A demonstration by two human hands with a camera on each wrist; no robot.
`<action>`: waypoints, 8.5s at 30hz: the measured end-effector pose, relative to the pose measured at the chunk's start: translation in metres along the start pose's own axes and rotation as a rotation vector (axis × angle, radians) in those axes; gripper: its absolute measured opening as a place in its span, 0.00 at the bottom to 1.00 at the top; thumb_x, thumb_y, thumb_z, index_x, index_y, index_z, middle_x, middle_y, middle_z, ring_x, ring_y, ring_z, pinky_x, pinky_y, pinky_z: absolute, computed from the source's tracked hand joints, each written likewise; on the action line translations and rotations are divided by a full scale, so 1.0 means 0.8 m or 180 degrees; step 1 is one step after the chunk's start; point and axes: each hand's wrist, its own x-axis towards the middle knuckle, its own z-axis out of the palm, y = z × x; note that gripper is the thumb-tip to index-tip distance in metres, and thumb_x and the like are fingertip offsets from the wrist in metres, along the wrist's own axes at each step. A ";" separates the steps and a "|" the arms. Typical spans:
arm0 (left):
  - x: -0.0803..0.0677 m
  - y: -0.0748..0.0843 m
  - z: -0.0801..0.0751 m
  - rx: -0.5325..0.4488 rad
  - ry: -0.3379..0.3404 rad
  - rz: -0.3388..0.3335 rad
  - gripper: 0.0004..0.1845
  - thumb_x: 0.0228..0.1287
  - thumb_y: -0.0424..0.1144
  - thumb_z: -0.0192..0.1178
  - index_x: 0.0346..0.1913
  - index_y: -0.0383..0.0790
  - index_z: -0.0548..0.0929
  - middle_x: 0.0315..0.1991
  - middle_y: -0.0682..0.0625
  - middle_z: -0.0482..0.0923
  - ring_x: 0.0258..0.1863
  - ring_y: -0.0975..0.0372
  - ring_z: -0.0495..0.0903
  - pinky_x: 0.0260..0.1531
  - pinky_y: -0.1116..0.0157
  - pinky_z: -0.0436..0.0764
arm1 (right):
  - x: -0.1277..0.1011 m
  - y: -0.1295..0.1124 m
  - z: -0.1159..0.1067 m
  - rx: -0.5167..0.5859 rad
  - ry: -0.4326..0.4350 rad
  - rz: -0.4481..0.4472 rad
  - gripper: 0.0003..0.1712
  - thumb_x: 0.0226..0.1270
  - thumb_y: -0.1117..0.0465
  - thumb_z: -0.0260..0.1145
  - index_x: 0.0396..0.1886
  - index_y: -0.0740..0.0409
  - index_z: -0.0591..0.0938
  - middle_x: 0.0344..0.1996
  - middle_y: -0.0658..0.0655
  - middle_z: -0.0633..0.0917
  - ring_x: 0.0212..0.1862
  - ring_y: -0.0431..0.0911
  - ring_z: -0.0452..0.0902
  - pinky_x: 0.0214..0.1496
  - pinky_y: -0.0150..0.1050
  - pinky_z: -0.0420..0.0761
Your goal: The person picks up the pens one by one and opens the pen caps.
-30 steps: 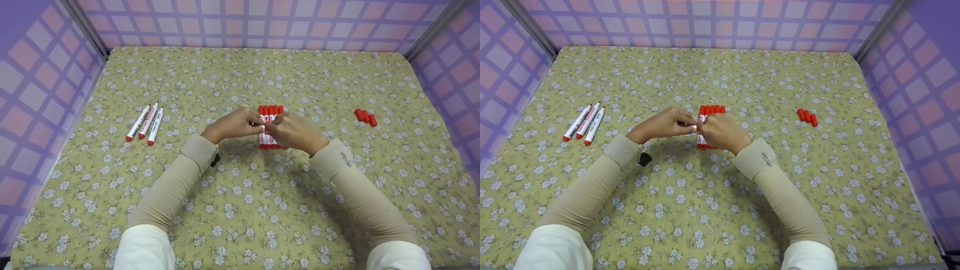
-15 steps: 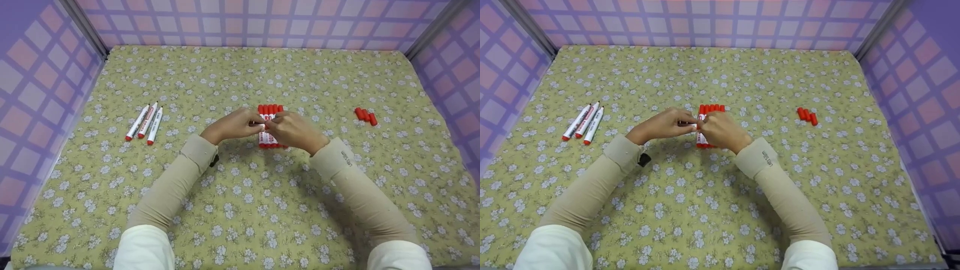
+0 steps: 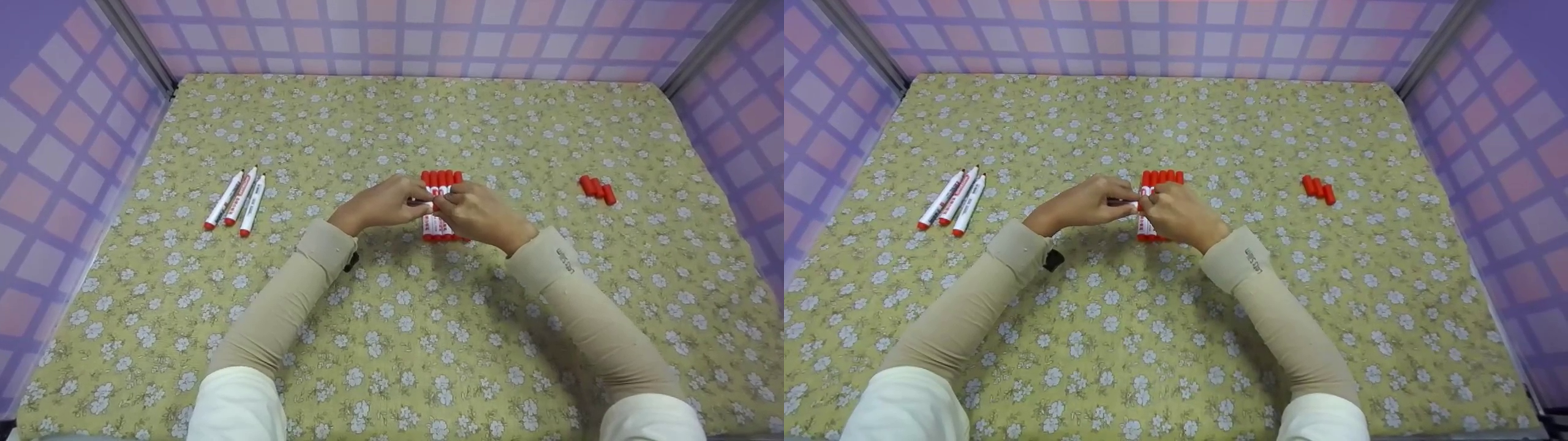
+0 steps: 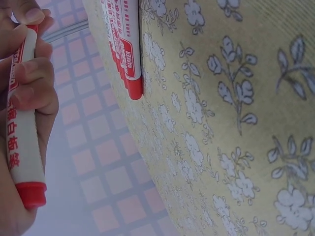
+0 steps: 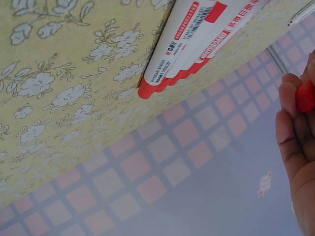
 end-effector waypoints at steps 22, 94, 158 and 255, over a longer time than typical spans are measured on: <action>0.003 -0.008 0.002 -0.0572 0.0008 -0.0072 0.14 0.69 0.36 0.53 0.37 0.33 0.88 0.27 0.50 0.71 0.23 0.61 0.62 0.27 0.67 0.65 | -0.006 0.000 0.001 -0.0379 0.0017 -0.0254 0.07 0.70 0.66 0.58 0.35 0.66 0.81 0.20 0.57 0.83 0.23 0.47 0.74 0.31 0.40 0.78; -0.055 -0.045 -0.032 -0.0959 0.0731 -0.1073 0.19 0.70 0.44 0.56 0.60 0.42 0.79 0.48 0.45 0.78 0.43 0.55 0.76 0.36 0.65 0.73 | -0.010 0.020 -0.016 -0.0056 0.0198 0.0207 0.08 0.62 0.66 0.67 0.38 0.67 0.85 0.28 0.60 0.86 0.30 0.50 0.81 0.35 0.40 0.82; -0.178 -0.125 -0.094 0.0343 0.1529 -0.2982 0.19 0.68 0.42 0.54 0.53 0.31 0.79 0.54 0.33 0.78 0.39 0.47 0.78 0.41 0.48 0.75 | -0.024 0.025 -0.008 0.0011 0.0107 0.0260 0.08 0.63 0.66 0.66 0.39 0.67 0.86 0.29 0.61 0.87 0.30 0.51 0.82 0.36 0.42 0.83; -0.028 -0.028 0.010 -0.1068 0.0849 -0.1730 0.19 0.70 0.39 0.51 0.61 0.37 0.76 0.46 0.43 0.78 0.39 0.54 0.78 0.33 0.66 0.74 | -0.160 0.130 -0.038 0.1296 0.0173 0.3756 0.22 0.70 0.58 0.61 0.59 0.65 0.78 0.50 0.69 0.82 0.43 0.52 0.80 0.41 0.35 0.79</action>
